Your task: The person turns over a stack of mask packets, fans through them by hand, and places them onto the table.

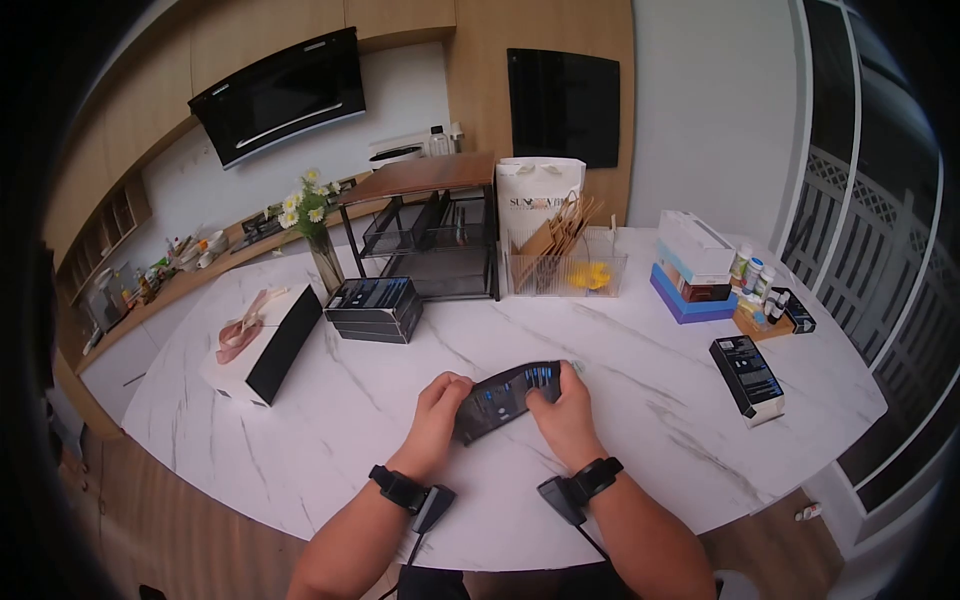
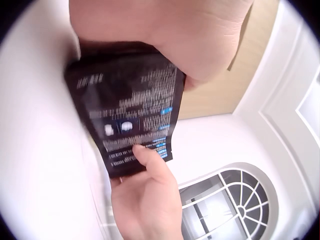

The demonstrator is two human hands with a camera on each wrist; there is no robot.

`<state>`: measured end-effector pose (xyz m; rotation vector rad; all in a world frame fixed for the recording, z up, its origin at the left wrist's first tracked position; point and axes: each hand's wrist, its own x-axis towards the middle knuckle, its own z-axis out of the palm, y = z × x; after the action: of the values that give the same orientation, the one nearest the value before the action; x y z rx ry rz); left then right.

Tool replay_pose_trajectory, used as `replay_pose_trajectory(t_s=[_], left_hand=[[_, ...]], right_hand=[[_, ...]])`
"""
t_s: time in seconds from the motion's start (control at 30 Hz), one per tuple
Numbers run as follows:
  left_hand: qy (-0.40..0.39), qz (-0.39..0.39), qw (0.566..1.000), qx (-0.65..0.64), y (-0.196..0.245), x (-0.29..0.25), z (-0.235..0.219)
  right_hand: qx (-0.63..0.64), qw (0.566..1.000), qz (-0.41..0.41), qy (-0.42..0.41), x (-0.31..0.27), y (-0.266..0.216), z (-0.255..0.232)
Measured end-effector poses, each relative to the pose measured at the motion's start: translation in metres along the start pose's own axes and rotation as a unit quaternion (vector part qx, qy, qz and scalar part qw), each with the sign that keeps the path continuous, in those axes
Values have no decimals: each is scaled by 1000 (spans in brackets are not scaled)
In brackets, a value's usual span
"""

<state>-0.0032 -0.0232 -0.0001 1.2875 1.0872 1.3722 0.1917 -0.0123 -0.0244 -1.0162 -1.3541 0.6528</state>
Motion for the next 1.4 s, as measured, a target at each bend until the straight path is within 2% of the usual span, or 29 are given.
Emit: replay_pose_trajectory(t_s=[0.07, 0.1, 0.13, 0.2, 0.23, 0.27, 0.33, 0.37, 0.47, 0.53, 0.57, 0.6, 0.67, 0.7, 0.77, 0.8, 0.87, 0.93, 1.03, 1.07, 1.13, 1.33, 1.4], left_hand=[[-179, -112, 971, -112, 13, -2, -3], [-283, -140, 942, -110, 3, 5, -15], [-285, -139, 942, -112, 7, 1, -13], [-343, -224, 891, -196, 20, -12, -9], [-368, -206, 887, -187, 17, -12, -9], [-352, -200, 904, -139, 8, -9, -10], [-385, -237, 866, -212, 10, -10, -10], [-383, -237, 867, -215, 10, -10, -9], [-385, -260, 850, -250, 9, -15, -5], [-349, -226, 870, -265, 16, -16, -4], [-330, -183, 885, -274, 13, -12, -2], [-331, -176, 885, -275, 11, -9, -2], [-251, -161, 907, -298, 7, -4, -6], [-213, -178, 906, -320, 8, -3, -6], [-202, -177, 901, -339, 13, -3, -7], [-192, -185, 895, -358, 13, -4, -8], [-201, -193, 895, -349, 2, -4, -9], [-172, -213, 903, -333, 6, -5, -4], [-208, -219, 895, -327, 5, -10, -1], [-233, -213, 891, -327, 3, -10, 1], [-236, -204, 890, -333, 4, -10, 3], [-262, -229, 884, -311, 0, -10, -3], [-263, -211, 891, -304, 2, -8, -4]], right_hand=[[2, 999, 33, -21, 3, -19, -11], [-3, 999, 34, -31, 2, -31, -13], [-9, 999, 34, -42, 0, -43, -15], [-57, 995, -37, -73, -6, -55, -14], [-76, 992, -61, -80, -9, -59, -12], [-78, 991, -70, -87, -10, -56, -10], [-79, 992, -53, -81, -12, -57, -7], [-80, 992, -53, -85, -11, -57, -6], [-96, 993, -49, -43, -16, -50, -6], [-116, 989, -82, 45, -14, -39, 0], [-126, 990, -53, 33, -14, -31, -1], [-109, 994, -22, 17, -14, -29, -1], [-80, 993, -7, -84, -16, -21, -3], [-79, 993, -14, -87, -16, -24, 0], [-75, 965, -112, -225, -23, -31, 7], [-72, 965, -109, -227, -26, -38, 8], [-184, 940, -137, -251, -34, -50, 11], [-199, 936, -149, -251, -33, -48, 12], [-256, 933, -130, -217, -31, -58, 10], [-259, 932, -134, -216, -30, -58, 10], [-267, 929, -157, -203, -30, -55, 8], [-282, 925, -148, -205, -32, -58, 9], [-288, 922, -151, -207, -30, -59, 9]])
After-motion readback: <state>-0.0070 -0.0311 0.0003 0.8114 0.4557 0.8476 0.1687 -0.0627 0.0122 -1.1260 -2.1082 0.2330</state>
